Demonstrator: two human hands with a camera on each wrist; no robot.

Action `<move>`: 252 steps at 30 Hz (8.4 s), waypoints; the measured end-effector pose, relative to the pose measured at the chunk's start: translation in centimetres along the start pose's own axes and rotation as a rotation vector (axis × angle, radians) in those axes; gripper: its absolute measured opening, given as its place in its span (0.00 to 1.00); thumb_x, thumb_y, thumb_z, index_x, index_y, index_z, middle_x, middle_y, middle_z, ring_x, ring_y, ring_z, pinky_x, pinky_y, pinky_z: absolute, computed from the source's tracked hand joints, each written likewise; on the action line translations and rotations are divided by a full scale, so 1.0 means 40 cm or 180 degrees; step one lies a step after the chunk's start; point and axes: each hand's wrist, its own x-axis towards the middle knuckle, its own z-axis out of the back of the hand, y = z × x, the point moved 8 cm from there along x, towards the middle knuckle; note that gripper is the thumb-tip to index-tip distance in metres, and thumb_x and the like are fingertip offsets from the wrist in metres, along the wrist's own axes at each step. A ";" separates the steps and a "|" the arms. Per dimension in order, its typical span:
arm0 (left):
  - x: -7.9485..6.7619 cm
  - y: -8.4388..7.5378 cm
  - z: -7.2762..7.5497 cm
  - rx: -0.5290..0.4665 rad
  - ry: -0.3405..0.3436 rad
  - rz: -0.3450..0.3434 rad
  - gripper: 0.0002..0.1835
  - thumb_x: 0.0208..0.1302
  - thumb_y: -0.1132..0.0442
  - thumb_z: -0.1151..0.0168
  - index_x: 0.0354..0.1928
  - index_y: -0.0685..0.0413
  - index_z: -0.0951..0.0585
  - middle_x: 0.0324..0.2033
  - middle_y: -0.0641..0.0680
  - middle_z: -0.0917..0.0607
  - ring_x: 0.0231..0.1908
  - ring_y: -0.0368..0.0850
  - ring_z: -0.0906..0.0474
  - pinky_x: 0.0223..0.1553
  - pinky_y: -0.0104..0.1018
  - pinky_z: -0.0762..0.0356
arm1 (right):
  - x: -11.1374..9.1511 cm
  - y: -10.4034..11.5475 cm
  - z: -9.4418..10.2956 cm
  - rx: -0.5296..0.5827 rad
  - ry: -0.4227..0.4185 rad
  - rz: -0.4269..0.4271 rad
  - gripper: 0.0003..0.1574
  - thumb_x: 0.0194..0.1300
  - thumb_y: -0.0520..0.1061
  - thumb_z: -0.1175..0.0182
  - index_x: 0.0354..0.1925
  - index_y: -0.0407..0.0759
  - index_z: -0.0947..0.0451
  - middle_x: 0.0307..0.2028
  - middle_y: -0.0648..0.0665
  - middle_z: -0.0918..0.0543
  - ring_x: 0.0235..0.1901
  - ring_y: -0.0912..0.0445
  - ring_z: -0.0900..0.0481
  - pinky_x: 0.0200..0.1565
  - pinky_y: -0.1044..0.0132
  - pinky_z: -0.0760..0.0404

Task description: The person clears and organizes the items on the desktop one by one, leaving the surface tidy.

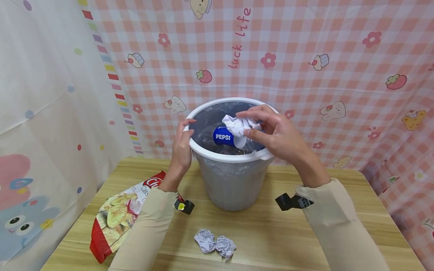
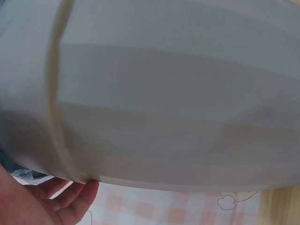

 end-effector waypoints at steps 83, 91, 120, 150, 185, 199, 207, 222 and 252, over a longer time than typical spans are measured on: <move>-0.003 0.001 -0.005 0.0001 0.0024 0.0002 0.22 0.70 0.53 0.63 0.61 0.46 0.30 0.69 0.52 0.32 0.65 0.49 0.35 0.66 0.52 0.40 | 0.018 -0.066 -0.019 -0.0375 -0.0107 -0.0067 0.25 0.65 0.40 0.37 0.60 0.44 0.22 0.52 0.47 0.27 0.47 0.53 0.27 0.44 0.69 0.23; 0.000 0.002 -0.006 -0.0097 0.0032 -0.0017 0.21 0.71 0.54 0.61 0.61 0.46 0.29 0.68 0.53 0.30 0.63 0.50 0.33 0.63 0.52 0.36 | 0.002 -0.045 -0.008 -0.0150 -0.0449 0.0348 0.22 0.64 0.32 0.39 0.57 0.36 0.22 0.51 0.49 0.25 0.45 0.55 0.25 0.46 0.73 0.24; 0.000 0.003 -0.004 -0.0056 -0.0008 -0.0010 0.21 0.70 0.53 0.61 0.61 0.46 0.29 0.67 0.53 0.29 0.60 0.51 0.32 0.61 0.52 0.36 | -0.106 0.056 -0.057 0.0808 0.0170 0.1079 0.25 0.58 0.20 0.46 0.55 0.26 0.25 0.50 0.42 0.23 0.42 0.50 0.27 0.46 0.67 0.23; -0.003 0.004 0.000 0.0007 -0.0051 -0.0012 0.21 0.69 0.54 0.61 0.60 0.47 0.28 0.65 0.53 0.28 0.62 0.49 0.33 0.64 0.50 0.37 | -0.278 -0.117 -0.322 0.0752 0.1686 0.0520 0.28 0.65 0.35 0.39 0.63 0.47 0.27 0.51 0.48 0.21 0.44 0.57 0.24 0.47 0.62 0.22; 0.000 -0.002 -0.004 -0.0017 -0.0042 -0.0038 0.22 0.69 0.54 0.61 0.60 0.48 0.28 0.67 0.53 0.29 0.63 0.50 0.34 0.64 0.51 0.39 | -0.388 -0.399 -0.487 0.0412 0.2018 -0.0932 0.36 0.61 0.51 0.33 0.65 0.46 0.30 0.53 0.44 0.22 0.50 0.54 0.25 0.51 0.63 0.25; -0.003 -0.001 -0.003 0.0047 -0.0041 -0.0011 0.22 0.69 0.52 0.62 0.61 0.46 0.29 0.67 0.53 0.29 0.62 0.51 0.34 0.63 0.52 0.39 | -0.402 -0.416 -0.515 0.0421 0.2050 -0.1157 0.41 0.56 0.51 0.29 0.66 0.49 0.30 0.50 0.51 0.24 0.48 0.61 0.29 0.53 0.66 0.30; -0.006 -0.004 -0.002 0.0045 -0.0037 -0.0021 0.22 0.70 0.53 0.62 0.61 0.46 0.29 0.68 0.53 0.30 0.63 0.50 0.34 0.65 0.52 0.39 | -0.409 -0.417 -0.524 0.0505 0.2067 -0.1040 0.40 0.54 0.48 0.26 0.63 0.47 0.28 0.48 0.52 0.25 0.48 0.62 0.30 0.54 0.68 0.32; -0.006 0.000 -0.003 0.0042 -0.0038 -0.0010 0.21 0.70 0.53 0.62 0.61 0.45 0.29 0.69 0.52 0.31 0.66 0.50 0.35 0.66 0.52 0.39 | -0.412 -0.428 -0.524 0.0614 0.2001 -0.1025 0.34 0.56 0.47 0.28 0.60 0.47 0.26 0.46 0.53 0.22 0.47 0.63 0.28 0.52 0.68 0.30; -0.004 -0.003 -0.001 0.0066 -0.0064 -0.0033 0.21 0.71 0.54 0.61 0.61 0.45 0.29 0.68 0.51 0.30 0.63 0.50 0.33 0.64 0.53 0.39 | -0.400 -0.440 -0.505 0.0654 0.1622 -0.1129 0.36 0.53 0.41 0.29 0.60 0.41 0.27 0.44 0.46 0.22 0.42 0.60 0.25 0.45 0.69 0.26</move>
